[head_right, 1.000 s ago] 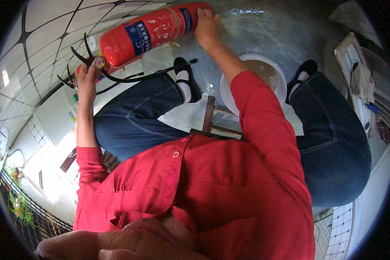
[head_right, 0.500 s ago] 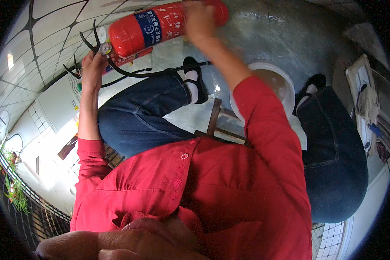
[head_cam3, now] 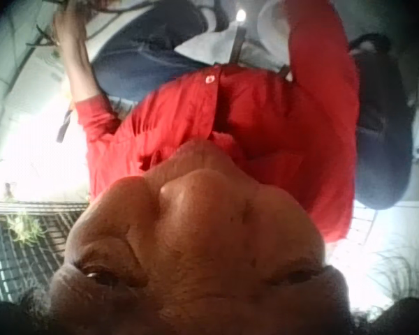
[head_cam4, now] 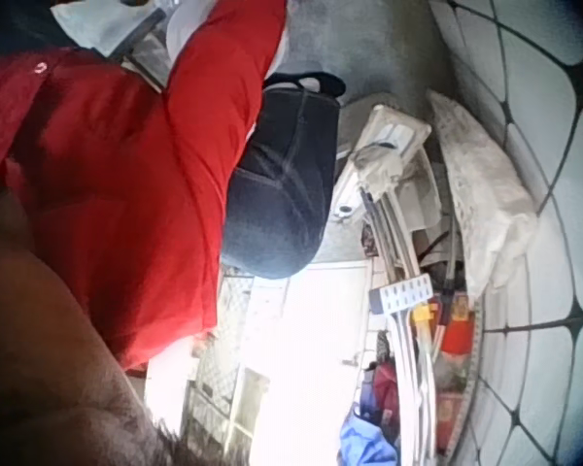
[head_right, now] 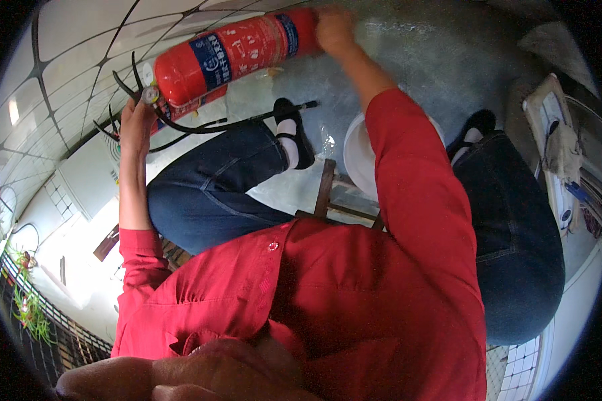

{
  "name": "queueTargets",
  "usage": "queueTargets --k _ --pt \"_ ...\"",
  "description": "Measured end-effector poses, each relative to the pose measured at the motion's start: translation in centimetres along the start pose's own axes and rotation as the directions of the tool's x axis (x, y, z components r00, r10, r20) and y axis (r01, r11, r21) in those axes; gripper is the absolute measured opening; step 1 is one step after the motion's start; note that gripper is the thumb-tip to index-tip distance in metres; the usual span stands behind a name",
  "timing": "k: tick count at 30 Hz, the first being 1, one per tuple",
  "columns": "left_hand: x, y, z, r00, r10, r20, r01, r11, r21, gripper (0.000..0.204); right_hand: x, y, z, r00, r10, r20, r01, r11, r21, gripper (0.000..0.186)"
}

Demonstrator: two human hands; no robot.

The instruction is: The person cleans a fire extinguisher by dipping a scrubbing pad into a bucket of water and scrubbing the tank and hose, then wipes the surface with a cloth.

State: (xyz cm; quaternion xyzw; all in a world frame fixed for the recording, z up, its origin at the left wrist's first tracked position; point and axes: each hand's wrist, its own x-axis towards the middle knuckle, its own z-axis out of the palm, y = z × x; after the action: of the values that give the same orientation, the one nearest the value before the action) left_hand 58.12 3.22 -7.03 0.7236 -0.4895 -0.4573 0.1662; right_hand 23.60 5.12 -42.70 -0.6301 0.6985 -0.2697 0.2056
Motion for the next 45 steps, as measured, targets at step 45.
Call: queueTargets --k 45 --pt "0.7 -1.2 -0.7 0.947 -0.321 -0.033 0.291 0.893 -0.343 0.029 -6.7 -11.7 1.4 0.785 0.55 0.285 -0.589 0.519 0.62 0.039"
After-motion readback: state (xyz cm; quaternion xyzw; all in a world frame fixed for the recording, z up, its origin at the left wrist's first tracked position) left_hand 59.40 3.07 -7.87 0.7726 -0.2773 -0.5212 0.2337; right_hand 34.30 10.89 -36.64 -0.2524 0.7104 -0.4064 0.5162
